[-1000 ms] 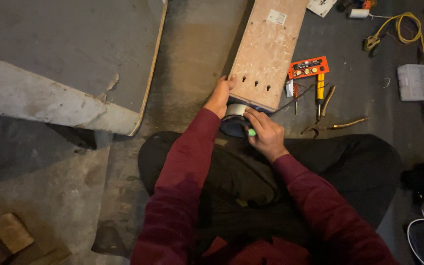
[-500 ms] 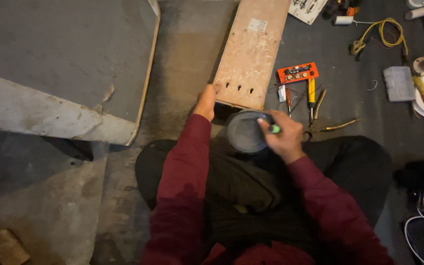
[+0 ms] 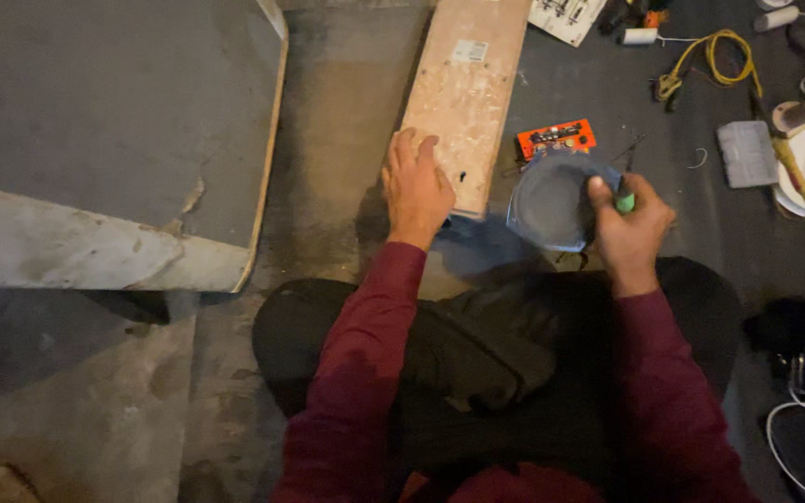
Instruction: The person sits on the floor and uses a yellow screwdriver to adjust components on a small orange circuit board. They then place the board on a wooden panel and continue to manipulate wires and components with their hands.
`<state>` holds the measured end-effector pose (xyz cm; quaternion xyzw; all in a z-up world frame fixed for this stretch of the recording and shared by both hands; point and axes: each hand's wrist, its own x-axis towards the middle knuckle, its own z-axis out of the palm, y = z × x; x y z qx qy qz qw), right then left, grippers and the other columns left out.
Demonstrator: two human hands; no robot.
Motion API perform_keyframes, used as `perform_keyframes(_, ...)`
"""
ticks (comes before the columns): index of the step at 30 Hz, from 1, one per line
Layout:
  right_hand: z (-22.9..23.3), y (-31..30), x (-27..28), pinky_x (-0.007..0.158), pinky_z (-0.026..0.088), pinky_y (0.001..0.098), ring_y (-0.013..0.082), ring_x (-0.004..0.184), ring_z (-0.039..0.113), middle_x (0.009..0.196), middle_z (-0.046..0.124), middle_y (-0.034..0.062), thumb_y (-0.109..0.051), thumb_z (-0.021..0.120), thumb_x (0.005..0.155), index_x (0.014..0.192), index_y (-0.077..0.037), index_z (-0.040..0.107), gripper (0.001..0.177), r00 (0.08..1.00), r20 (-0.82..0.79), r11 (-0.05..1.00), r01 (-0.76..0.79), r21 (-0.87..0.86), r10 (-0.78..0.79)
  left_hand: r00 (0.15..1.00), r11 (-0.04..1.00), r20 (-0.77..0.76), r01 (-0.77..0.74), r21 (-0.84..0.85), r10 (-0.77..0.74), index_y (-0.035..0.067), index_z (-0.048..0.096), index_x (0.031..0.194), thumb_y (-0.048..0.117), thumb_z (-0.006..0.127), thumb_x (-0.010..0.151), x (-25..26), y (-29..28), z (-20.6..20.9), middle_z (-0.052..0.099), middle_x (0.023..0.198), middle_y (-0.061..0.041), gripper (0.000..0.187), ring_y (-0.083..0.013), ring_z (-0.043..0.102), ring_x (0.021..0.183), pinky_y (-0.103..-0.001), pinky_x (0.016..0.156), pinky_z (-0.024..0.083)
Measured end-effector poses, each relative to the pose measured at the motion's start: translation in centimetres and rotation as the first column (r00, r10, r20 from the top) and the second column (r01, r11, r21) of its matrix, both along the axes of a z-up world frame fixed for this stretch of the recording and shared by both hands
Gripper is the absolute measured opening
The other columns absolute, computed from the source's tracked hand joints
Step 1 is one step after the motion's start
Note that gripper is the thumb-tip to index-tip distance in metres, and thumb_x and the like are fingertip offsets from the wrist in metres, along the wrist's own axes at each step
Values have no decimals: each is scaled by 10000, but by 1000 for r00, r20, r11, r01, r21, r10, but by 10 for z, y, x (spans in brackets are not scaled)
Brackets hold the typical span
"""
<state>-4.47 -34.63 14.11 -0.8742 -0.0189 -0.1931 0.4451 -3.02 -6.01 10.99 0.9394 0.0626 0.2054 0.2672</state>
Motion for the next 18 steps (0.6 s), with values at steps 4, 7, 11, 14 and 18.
perform_keyframes(4, -25, -15, 25, 691, 491, 392, 240, 730, 606, 801, 680, 185, -329, 795, 1004, 1021, 34, 708, 374, 973, -157, 982, 152, -115, -169, 989, 988, 16, 149, 34, -149, 88, 632, 1311, 226, 663, 878, -2, -13, 3, 475, 1487, -194, 455, -404, 370, 1446, -557, 1175, 319)
perform_keyframes(7, -52, -12, 40, 728, 512, 483, 402, 822, 686, 872, 717, 222, -396, 804, 946, 977, 19, 716, 426, 944, -217, 949, 190, -250, -246, 974, 974, 14, 227, 28, -227, 87, 635, 1308, 335, 692, 877, -8, -20, 2, 461, 1493, -203, 500, -415, 340, 1453, -580, 1178, 263)
perform_keyframes(11, -81, 0, 46, 827, 526, 532, 462, 966, 680, 989, 719, 251, -455, 776, 895, 1088, -51, 730, 450, 899, -361, 945, 144, -295, -249, 959, 958, 31, 281, 53, -283, 103, 625, 1323, 453, 713, 869, -11, -23, 3, 444, 1517, -203, 580, -417, 314, 1474, -592, 1208, 223)
perform_keyframes(14, -92, 3, 52, 865, 521, 541, 463, 1030, 662, 1061, 720, 247, -470, 776, 879, 1141, -92, 733, 461, 819, -504, 927, 88, -364, -276, 962, 962, 29, 268, 52, -270, 102, 617, 1331, 463, 719, 854, -9, -23, 3, 432, 1522, -214, 606, -421, 308, 1469, -594, 1190, 219)
perform_keyframes(18, -99, -7, 52, 894, 524, 535, 451, 1072, 661, 1115, 718, 241, -467, 768, 877, 1186, -120, 732, 466, 802, -550, 942, 46, -331, -232, 965, 966, 36, 258, 30, -259, 99, 616, 1336, 452, 713, 870, -9, -19, -2, 440, 1518, -215, 593, -426, 305, 1475, -582, 1197, 231)
